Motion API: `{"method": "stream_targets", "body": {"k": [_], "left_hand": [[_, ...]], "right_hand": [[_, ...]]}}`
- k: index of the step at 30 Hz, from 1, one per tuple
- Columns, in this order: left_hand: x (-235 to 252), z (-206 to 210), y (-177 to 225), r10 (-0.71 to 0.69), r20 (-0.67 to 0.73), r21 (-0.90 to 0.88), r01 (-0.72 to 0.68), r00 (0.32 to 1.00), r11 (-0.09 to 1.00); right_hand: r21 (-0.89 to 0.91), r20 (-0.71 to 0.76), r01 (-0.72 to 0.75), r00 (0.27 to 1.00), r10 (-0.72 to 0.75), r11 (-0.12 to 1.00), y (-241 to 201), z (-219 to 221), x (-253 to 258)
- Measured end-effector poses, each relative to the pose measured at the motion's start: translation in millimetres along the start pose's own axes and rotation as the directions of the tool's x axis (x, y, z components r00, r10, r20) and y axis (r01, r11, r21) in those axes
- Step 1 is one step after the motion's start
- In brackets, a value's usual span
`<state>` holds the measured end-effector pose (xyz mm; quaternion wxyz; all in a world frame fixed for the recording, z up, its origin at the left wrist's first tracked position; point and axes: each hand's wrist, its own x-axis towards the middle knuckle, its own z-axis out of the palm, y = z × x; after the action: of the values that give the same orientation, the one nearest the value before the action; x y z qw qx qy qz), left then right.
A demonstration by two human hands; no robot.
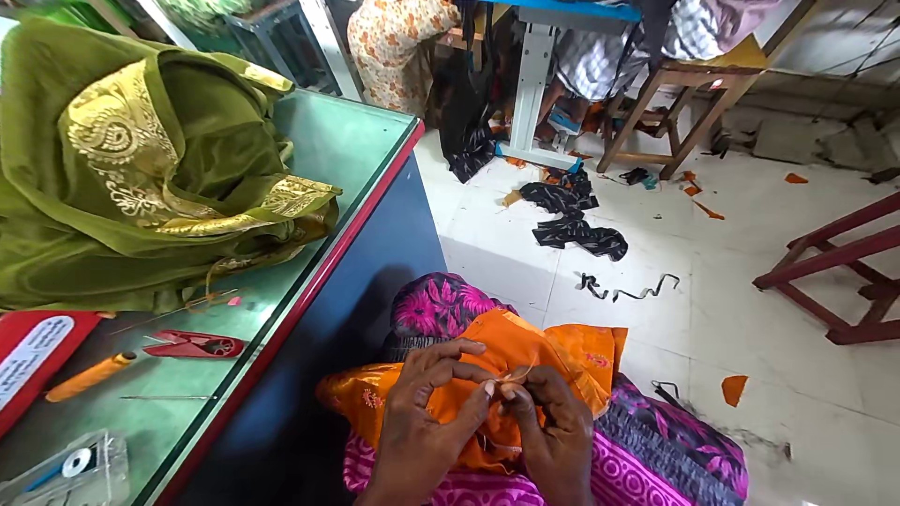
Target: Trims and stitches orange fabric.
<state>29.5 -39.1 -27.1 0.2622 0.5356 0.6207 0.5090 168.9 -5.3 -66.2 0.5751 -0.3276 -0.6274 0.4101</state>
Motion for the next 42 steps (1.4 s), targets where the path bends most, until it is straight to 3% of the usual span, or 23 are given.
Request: {"method": "stream_targets", "body": {"k": [42], "left_hand": [[-2.5, -3.3, 0.2, -0.007, -0.008, -0.033, 0.007, 1.0, 0.999]], "right_hand": [[-0.035, 0.013, 0.036, 0.999, -0.036, 0.999, -1.9, 4.2, -3.6]]}}
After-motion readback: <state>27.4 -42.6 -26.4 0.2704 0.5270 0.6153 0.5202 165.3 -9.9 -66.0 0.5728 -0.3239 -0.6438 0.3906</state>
